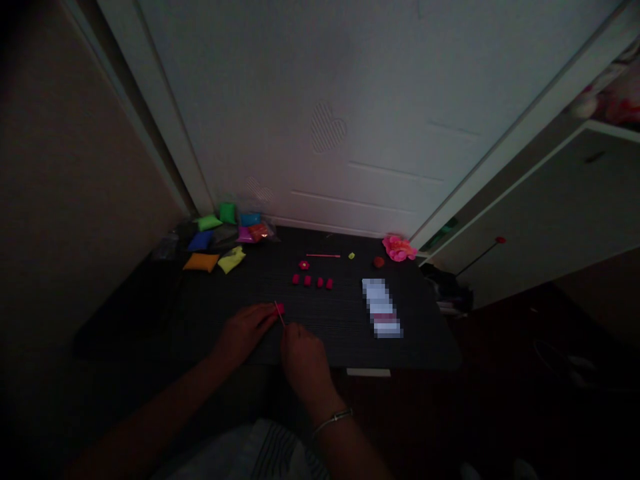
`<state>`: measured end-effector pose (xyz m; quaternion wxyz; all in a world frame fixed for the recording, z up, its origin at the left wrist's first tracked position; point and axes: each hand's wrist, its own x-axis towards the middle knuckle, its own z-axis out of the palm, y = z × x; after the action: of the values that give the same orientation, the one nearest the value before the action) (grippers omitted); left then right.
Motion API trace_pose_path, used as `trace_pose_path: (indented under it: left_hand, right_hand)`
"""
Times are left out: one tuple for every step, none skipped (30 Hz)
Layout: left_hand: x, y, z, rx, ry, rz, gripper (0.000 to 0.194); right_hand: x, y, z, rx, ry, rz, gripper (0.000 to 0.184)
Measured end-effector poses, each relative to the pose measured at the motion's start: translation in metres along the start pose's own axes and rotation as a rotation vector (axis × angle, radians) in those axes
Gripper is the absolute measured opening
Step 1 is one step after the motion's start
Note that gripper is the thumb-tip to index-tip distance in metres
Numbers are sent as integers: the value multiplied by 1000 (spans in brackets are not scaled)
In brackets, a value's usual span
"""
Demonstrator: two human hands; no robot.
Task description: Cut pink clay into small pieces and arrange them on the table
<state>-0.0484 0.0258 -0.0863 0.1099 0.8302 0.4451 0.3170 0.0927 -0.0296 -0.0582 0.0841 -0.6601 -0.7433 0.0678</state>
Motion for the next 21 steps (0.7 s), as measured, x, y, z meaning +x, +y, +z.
trace_pose_path:
  left_hand:
    - [0,0,0,0,3,1,21]
    - [0,0,0,1,6,-1,21]
    - [0,0,0,-1,5,-3,21]
    - [0,0,0,-3,0,-4,21]
    - [0,0,0,-4,-5,-4,21]
    - [1,0,0,-3,-9,-4,21]
    - [1,0,0,-3,-13,-4,21]
    - [1,0,0,-1,-19,-2,21]
    - [1,0,0,3,-22,0,21]
    - [1,0,-1,7,-23,2,21]
    - [1,0,-1,11,-23,5,21]
    - [1,0,-1,12,-23,7,21]
    - [1,1,-1,14,-20,8,21]
    - [1,1,-1,15,-16,7,21]
    - [1,1,-1,16,-14,2,21]
    - [1,1,-1,15,-13,-3,21]
    - [1,1,-1,16,-14,-6,20]
    - [1,1,-1,17,-17,-8,20]
    - [1,1,-1,19,-18,-12,20]
    - [1,1,-1,21,-21,-13,20]
    - [1,1,0,22,-25,-16,20]
  right_hand:
    - [0,0,0,-5,-5,-7,15]
    - [0,0,0,-9,-9,-16,15]
    - [0,0,0,-12,-12,-24,15]
    - [1,0,0,-14,-14,-32,15]
    - [1,0,0,-16,-16,-38,16]
    - [1,0,1,-19,-17,-41,16]
    - [1,0,1,-23,-19,-43,16]
    - [2,0,2,-29,-21,-43,15]
    - [2,-1,2,-33,-24,-41,15]
    - [2,-1,2,-35,-27,-39,15]
    - [3,-1,2,-35,-29,-34,15]
    - [3,-1,2,-32,-33,-29,14]
    - [3,-2,1,-27,-39,-28,14]
    - [4,-2,1,-23,-46,-25,14]
    - [4,-2,0,-22,-53,-21,14]
    - [5,-2,0,-20,-60,-16,14]
    - [5,-3,-1,-19,-67,-11,14]
    - [5,-3,-2,-21,-72,-6,14]
    - [6,-3,-2,-26,-77,-6,14]
    - [6,-3,-3,-31,-79,-8,14]
    - [7,-4,-3,-36,-83,-17,15]
